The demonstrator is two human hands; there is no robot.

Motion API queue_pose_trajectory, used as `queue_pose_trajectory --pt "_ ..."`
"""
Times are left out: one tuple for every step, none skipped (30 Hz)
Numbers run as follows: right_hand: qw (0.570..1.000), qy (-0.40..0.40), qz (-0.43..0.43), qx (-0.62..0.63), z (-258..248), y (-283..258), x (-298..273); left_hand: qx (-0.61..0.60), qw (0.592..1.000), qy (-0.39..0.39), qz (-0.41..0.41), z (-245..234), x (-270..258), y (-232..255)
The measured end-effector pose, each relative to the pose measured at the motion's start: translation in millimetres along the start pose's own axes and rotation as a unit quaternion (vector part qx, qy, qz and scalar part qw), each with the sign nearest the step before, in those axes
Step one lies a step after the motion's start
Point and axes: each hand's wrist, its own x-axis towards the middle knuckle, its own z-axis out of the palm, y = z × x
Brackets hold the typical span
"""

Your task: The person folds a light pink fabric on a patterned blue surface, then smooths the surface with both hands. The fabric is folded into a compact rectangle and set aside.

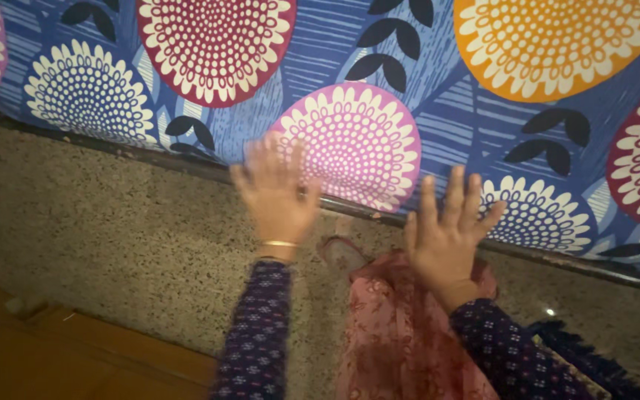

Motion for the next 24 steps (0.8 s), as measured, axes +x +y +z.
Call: queue_pose_trajectory --pt "1.000 -0.003 -0.002 -0.009 2 -3 -2 0.023 0.999 -0.006 -0.028 -5 0 -17" --pt "1.000 -0.005 -0.005 -0.017 4 -4 -3 0.047 0.997 -0.011 -0.056 -7 -1 -25" --pt "0.999 0.014 -0.031 -0.023 4 -3 -3 0.015 0.998 0.005 -0.059 -8 -4 -25" --pt "0.997 0.033 -0.057 -0.030 3 -2 -4 -0.017 0.998 0.022 -0.061 -10 -9 -23" --pt "0.995 0.051 -0.082 -0.035 2 -2 -5 -0.048 0.996 0.037 -0.062 -11 -14 -16" --pt "0.994 0.053 -0.091 -0.029 0 -1 -6 -0.058 0.997 0.050 -0.029 -10 -19 -5" --pt "0.993 0.055 -0.101 -0.022 -2 0 -7 -0.068 0.996 0.062 0.003 -10 -25 8" --pt "0.992 0.057 -0.111 -0.016 -4 1 -7 -0.081 0.992 0.016 0.098 -12 -32 21" --pt "0.991 0.040 -0.124 -0.014 -5 2 -6 -0.095 0.977 -0.030 0.191 -13 -40 35" --pt "0.990 0.023 -0.136 -0.013 -7 3 -5 -0.120 0.965 -0.045 0.229 -12 -44 51" --pt "0.989 0.006 -0.148 -0.012 -8 2 -4 -0.145 0.951 -0.061 0.268 -12 -48 63" --pt "0.989 0.008 -0.149 -0.011 -9 1 -3 -0.152 0.955 -0.050 0.249 -14 -51 71" --pt "0.988 0.009 -0.151 -0.009 -9 0 -2 -0.160 0.959 -0.040 0.230 -16 -53 76" --pt "0.988 0.011 -0.152 -0.008 -9 -2 -1 -0.167 0.963 -0.030 0.210 -17 -55 79" --pt "0.989 0.010 -0.147 -0.004 -10 -5 0 -0.169 0.964 -0.032 0.204 -18 -56 82" --pt "0.990 0.010 -0.142 -0.001 -11 -8 0 -0.170 0.965 -0.033 0.197 -20 -57 84" --pt "0.990 0.011 -0.138 0.004 -12 -11 2 -0.169 0.967 -0.033 0.190 -21 -55 83" --pt "0.992 0.008 -0.127 0.020 -13 -14 4 -0.172 0.967 -0.033 0.183 -21 -53 82" --pt "0.993 0.005 -0.116 0.035 -14 -17 5 -0.175 0.968 -0.033 0.176 -21 -50 82" --pt "0.993 0.002 -0.104 0.049 -15 -19 7 -0.179 0.969 -0.033 0.170 -20 -47 82" --pt "0.994 -0.004 -0.094 0.061 -16 -20 8 -0.173 0.970 -0.029 0.170 -19 -45 84" --pt "0.994 -0.009 -0.085 0.073 -16 -23 9 -0.167 0.971 -0.025 0.170 -18 -45 87" --pt "0.993 -0.016 -0.075 0.085 -16 -26 10 -0.160 0.972 -0.022 0.169 -18 -45 90" --pt "0.996 -0.014 -0.060 0.067 -16 -29 11 -0.166 0.973 -0.021 0.161 -19 -46 93"
